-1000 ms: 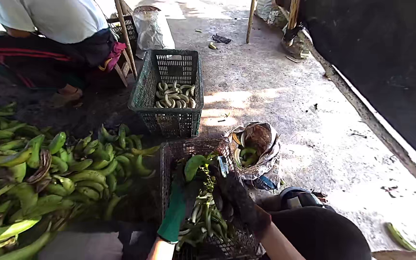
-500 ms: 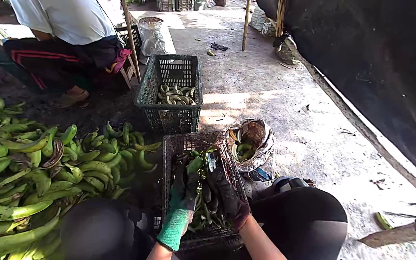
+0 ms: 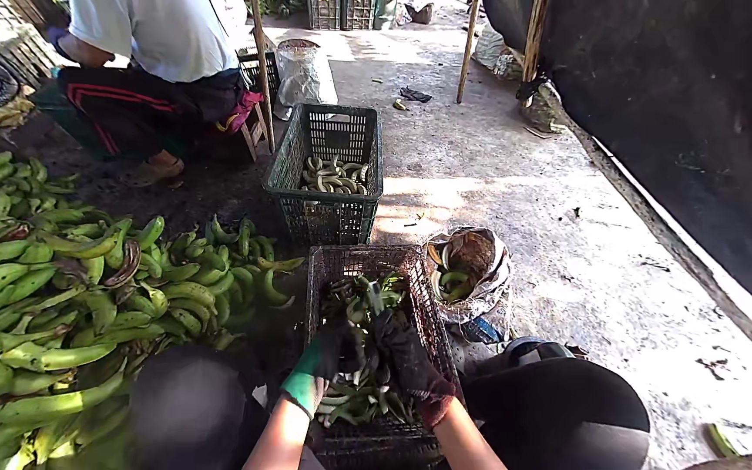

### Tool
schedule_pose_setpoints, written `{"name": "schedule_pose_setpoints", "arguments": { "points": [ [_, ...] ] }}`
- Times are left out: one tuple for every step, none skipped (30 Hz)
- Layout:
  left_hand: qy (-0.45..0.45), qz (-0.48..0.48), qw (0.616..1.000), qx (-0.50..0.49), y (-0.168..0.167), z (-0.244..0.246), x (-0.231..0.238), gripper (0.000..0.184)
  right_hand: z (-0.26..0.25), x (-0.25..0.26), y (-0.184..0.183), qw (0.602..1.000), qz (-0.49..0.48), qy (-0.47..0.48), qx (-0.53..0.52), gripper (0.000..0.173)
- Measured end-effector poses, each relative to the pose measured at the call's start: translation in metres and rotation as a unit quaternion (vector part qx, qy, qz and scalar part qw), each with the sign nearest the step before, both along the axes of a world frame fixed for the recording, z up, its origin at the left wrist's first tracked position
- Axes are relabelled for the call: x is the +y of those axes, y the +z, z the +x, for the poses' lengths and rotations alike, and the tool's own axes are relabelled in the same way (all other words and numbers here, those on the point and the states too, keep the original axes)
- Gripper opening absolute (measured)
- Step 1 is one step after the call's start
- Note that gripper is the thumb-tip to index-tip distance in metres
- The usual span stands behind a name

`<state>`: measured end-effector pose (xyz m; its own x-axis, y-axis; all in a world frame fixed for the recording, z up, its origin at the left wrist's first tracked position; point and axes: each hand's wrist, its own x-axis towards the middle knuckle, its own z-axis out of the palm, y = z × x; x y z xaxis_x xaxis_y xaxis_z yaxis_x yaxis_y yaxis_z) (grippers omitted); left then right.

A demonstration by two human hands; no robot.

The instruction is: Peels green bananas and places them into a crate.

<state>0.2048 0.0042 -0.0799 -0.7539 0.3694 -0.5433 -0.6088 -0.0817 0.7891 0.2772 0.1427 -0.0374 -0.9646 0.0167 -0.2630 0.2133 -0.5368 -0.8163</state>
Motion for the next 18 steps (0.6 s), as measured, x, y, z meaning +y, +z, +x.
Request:
{"name": "schedule_pose_setpoints", "arguments": {
  "points": [
    [0.004, 0.099, 0.995, 0.005, 0.002, -0.004, -0.004, 0.043, 0.002, -0.005, 0.002, 1.000, 0.006, 0.019, 0.010, 0.028],
    [-0.007, 0.188, 0.982, 0.012, 0.011, -0.008, -0.004, 0.053, 0.006, -0.008, 0.002, 0.999, 0.011, 0.048, 0.011, 0.025],
    [-0.007, 0.221, 0.975, 0.024, 0.020, -0.012, -0.003, 0.054, 0.011, -0.011, 0.001, 0.997, 0.018, 0.081, 0.004, 0.022],
    [-0.002, 0.217, 0.976, 0.024, 0.027, -0.015, 0.000, 0.049, 0.016, -0.013, -0.001, 0.995, 0.018, 0.103, -0.001, 0.020],
    [-0.014, 0.207, 0.978, 0.022, 0.031, -0.019, 0.001, 0.043, 0.019, -0.012, -0.001, 0.994, 0.017, 0.112, -0.002, 0.018],
    [-0.036, 0.201, 0.979, 0.022, 0.037, -0.022, 0.001, 0.039, 0.018, -0.008, 0.002, 0.994, 0.019, 0.107, 0.004, 0.016],
    [-0.061, 0.191, 0.979, 0.027, 0.040, -0.024, -0.002, 0.036, 0.016, 0.000, 0.010, 0.996, 0.028, 0.085, 0.022, 0.016],
    [-0.077, 0.177, 0.981, 0.027, 0.042, -0.022, -0.007, 0.037, 0.013, 0.011, 0.020, 0.997, 0.027, 0.041, 0.053, 0.020],
    [-0.072, 0.162, 0.984, 0.024, 0.040, -0.022, -0.014, 0.037, 0.009, 0.029, 0.030, 0.995, 0.010, -0.013, 0.101, 0.027],
    [-0.048, 0.151, 0.987, 0.020, 0.032, -0.024, -0.022, 0.036, 0.004, 0.051, 0.042, 0.984, -0.013, -0.057, 0.166, 0.030],
    [-0.010, 0.149, 0.989, 0.017, 0.020, -0.027, -0.031, 0.033, -0.001, 0.073, 0.054, 0.970, -0.018, -0.084, 0.228, 0.034],
    [0.035, 0.148, 0.988, 0.018, 0.011, -0.029, -0.037, 0.030, -0.004, 0.086, 0.062, 0.965, -0.009, -0.091, 0.247, 0.041],
    [0.067, 0.153, 0.986, 0.022, 0.009, -0.032, -0.040, 0.028, -0.003, 0.086, 0.062, 0.975, 0.007, -0.083, 0.207, 0.047],
    [0.086, 0.160, 0.983, 0.029, 0.013, -0.032, -0.037, 0.028, 0.002, 0.076, 0.052, 0.991, 0.034, -0.053, 0.116, 0.049],
    [0.102, 0.171, 0.980, 0.033, 0.018, -0.033, -0.032, 0.029, 0.008, 0.060, 0.034, 0.995, 0.098, 0.003, -0.006, 0.049],
    [0.114, 0.197, 0.973, 0.027, 0.022, -0.034, -0.027, 0.030, 0.011, 0.042, 0.015, 0.967, 0.200, 0.092, -0.129, 0.045],
    [0.123, 0.232, 0.965, 0.015, 0.023, -0.038, -0.024, 0.032, 0.012, 0.025, -0.005, 0.920, 0.276, 0.172, -0.218, 0.060],
    [0.131, 0.251, 0.959, 0.010, 0.024, -0.044, -0.023, 0.035, 0.011, 0.011, -0.023, 0.898, 0.307, 0.190, -0.252, 0.073]
  ]
}}
